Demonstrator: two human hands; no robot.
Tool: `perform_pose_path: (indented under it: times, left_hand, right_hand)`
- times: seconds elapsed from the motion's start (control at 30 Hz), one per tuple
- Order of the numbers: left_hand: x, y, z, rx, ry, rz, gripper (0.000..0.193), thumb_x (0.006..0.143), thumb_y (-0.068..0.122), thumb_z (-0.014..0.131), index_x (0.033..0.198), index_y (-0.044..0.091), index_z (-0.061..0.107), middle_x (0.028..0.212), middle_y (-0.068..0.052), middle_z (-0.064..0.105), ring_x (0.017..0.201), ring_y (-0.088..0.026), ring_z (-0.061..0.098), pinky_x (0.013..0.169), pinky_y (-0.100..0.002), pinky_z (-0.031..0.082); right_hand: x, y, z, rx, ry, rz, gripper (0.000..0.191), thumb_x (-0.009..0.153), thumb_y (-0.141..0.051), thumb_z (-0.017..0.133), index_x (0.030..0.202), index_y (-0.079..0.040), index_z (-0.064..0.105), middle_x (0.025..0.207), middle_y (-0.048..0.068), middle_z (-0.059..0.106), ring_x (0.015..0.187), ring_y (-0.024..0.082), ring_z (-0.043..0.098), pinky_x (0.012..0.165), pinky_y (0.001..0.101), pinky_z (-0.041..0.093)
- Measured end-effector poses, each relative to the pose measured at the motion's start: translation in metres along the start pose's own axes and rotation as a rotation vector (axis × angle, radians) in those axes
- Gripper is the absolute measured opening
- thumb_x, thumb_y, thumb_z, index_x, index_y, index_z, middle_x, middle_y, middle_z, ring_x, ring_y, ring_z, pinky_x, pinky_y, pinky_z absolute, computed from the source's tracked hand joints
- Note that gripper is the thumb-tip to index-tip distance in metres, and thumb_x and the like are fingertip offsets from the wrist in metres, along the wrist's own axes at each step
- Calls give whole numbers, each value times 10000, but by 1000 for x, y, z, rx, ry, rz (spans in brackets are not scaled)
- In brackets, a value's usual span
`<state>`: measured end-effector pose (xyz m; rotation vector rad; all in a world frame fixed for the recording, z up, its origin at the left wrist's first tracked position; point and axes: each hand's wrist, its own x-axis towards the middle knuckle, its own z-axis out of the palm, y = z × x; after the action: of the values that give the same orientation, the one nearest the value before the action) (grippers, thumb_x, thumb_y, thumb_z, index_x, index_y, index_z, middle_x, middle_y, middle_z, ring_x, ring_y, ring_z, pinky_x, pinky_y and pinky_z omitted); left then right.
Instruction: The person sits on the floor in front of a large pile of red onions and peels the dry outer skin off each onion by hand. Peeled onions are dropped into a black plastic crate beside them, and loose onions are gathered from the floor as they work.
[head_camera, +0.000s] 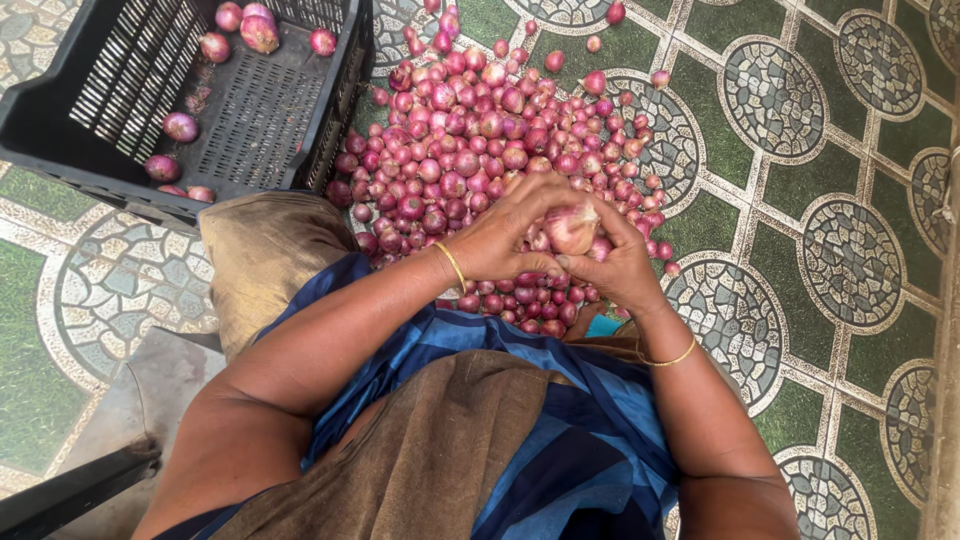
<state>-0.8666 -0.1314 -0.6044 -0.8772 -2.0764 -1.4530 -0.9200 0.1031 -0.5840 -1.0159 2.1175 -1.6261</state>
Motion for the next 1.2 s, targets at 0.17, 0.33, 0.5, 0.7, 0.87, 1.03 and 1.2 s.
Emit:
perform_pose_path:
  times: [0.17,0.33,0.5,0.7,0.87,1.03,1.2]
  left_hand:
    - [4,2,-3,-44,-55,54,678,766,326,873,1310,47,582,1312,-148,537,1233,-345,517,1057,-452,442]
    - [-4,1,-3,-42,-130,37,329,856,227,866,1080,115,652,1242,-89,597,1175,-307,553,1032,-450,461]
    - [-4,4,-4,-75,-212,-136,247,944,146,831,1039,107,607,1154,-53,604,1125,-258,632,969,-385,525]
    - [1,11,-11,7,-166,24,558,697,29,807,1223,49,623,1292,-136,558,1225,-367,559,1038,-455,469]
    - [-7,6,-7,17,-324,-27,461,721,35,835,1141,106,659,1216,-105,580,1182,-340,569,989,-434,488]
    - [-13,-2,1,-1,-319,-63,382,812,35,804,1152,67,634,1120,-98,573,1128,-315,602,946,-408,506]
    - [-12,6,0,48,-286,10,325,874,56,788,1153,85,624,1129,-86,572,1113,-302,605,933,-401,516]
  right_hand:
    - [-6,6,-3,25,-98,116,870,799,-145,873,1543,-36,436,1413,39,583,1300,142,562,1109,319,473]
    - [-9,6,-6,95,-256,102,838,860,-111,836,1573,-48,400,1397,41,577,1300,141,553,1104,325,476]
    - [-2,5,1,187,-237,220,820,878,-143,809,1571,-57,379,1364,43,594,1237,148,594,1072,331,505]
    - [-2,-3,9,14,-257,374,842,825,-144,806,1555,-67,394,1353,39,629,1209,137,609,1003,334,537]
    - [-3,3,9,143,-362,457,780,890,-115,761,1567,-48,379,1304,70,649,1160,148,636,975,315,554]
    - [-4,12,1,279,-352,442,819,912,-143,744,1603,-75,309,1379,45,599,1184,133,610,953,304,568]
    - [-3,13,-4,325,-319,474,832,881,-164,769,1587,-89,335,1353,58,607,1166,146,628,916,312,580]
